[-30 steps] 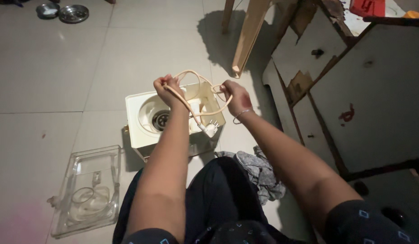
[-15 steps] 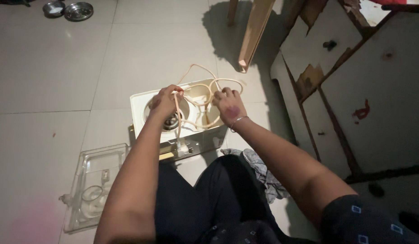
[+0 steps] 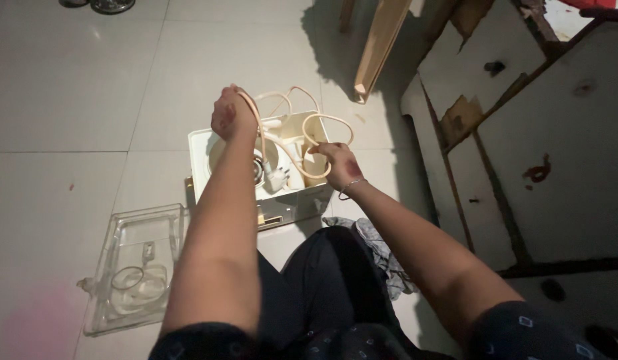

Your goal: The person wipes a transparent juicer component with a cloth, untangles the power cord, fits the juicer housing pieces together, and secures the lid by hand.

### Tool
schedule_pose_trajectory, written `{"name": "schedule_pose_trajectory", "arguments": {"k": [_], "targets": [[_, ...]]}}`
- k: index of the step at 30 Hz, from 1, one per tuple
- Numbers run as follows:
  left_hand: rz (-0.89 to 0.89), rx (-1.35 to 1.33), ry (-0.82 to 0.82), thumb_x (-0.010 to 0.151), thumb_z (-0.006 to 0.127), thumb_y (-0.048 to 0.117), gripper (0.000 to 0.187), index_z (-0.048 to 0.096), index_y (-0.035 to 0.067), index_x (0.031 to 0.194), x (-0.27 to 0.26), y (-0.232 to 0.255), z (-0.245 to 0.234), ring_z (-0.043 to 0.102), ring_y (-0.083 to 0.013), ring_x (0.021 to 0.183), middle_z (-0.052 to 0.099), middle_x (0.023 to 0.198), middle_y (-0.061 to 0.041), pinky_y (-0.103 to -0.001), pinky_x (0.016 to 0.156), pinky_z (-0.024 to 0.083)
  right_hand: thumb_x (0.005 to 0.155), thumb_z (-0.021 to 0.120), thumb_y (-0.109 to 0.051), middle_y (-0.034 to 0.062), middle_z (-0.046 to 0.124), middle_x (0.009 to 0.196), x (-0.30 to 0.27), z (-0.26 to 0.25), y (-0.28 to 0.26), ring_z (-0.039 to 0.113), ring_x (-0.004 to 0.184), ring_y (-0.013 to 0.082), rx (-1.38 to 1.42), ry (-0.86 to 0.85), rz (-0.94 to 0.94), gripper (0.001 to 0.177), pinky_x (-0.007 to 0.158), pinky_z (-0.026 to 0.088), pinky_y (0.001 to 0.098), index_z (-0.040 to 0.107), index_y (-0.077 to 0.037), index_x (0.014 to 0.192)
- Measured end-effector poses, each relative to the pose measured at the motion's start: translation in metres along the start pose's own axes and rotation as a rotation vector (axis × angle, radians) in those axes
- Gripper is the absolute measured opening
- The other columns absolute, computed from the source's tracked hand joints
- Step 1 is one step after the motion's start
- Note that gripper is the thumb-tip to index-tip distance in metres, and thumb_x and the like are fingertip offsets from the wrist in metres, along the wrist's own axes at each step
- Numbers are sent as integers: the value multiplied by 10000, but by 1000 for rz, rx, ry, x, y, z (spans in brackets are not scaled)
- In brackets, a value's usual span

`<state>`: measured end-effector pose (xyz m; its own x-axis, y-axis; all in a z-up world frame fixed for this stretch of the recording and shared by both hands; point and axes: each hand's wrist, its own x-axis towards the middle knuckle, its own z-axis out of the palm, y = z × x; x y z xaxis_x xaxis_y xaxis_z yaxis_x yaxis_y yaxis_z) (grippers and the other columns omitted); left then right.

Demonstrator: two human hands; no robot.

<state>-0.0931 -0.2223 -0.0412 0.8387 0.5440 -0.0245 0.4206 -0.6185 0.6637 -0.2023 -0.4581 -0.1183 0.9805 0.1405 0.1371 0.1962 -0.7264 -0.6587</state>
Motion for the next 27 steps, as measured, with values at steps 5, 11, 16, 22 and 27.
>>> {"name": "schedule_pose_trajectory", "arguments": {"k": [5,11,16,22,27], "targets": [[-237,-444,124,995,411,398,355,634,123,1010,-14,18,-7,687,-279,916,713,953,-105,-411,875,523,777,688,7,151,453,1562,4,-4,8,425,1394,374,64,-103,-185,707,1160,395,407,529,-157,1447],[-379,-1308,245,906,509,369,277,565,101,952,-19,29,-22,672,-195,791,678,836,-57,-372,829,507,762,615,-26,134,201,1680,4,-17,13,45,1555,387,208,-350,-79,930,1234,121,482,243,-170,1602],[15,-1492,-28,938,560,193,160,533,57,1020,-54,13,32,656,-213,933,661,963,-85,-372,935,512,932,671,-153,144,403,1602,4,-5,25,110,1552,383,125,-317,-144,557,1240,131,493,522,-106,1466],[813,-240,-3,945,621,136,251,667,163,1191,-70,-59,84,554,-338,1239,641,1322,-158,-433,1075,442,962,590,-195,195,718,1300,14,4,82,658,1118,288,694,188,189,401,928,521,348,724,-6,1289],[841,-341,-552,784,566,21,633,611,142,1404,-62,-105,73,192,-440,1503,373,1565,-272,-474,1163,269,881,620,-568,148,536,1462,44,10,121,615,1119,275,903,155,780,801,808,519,357,439,-86,1495]]}}
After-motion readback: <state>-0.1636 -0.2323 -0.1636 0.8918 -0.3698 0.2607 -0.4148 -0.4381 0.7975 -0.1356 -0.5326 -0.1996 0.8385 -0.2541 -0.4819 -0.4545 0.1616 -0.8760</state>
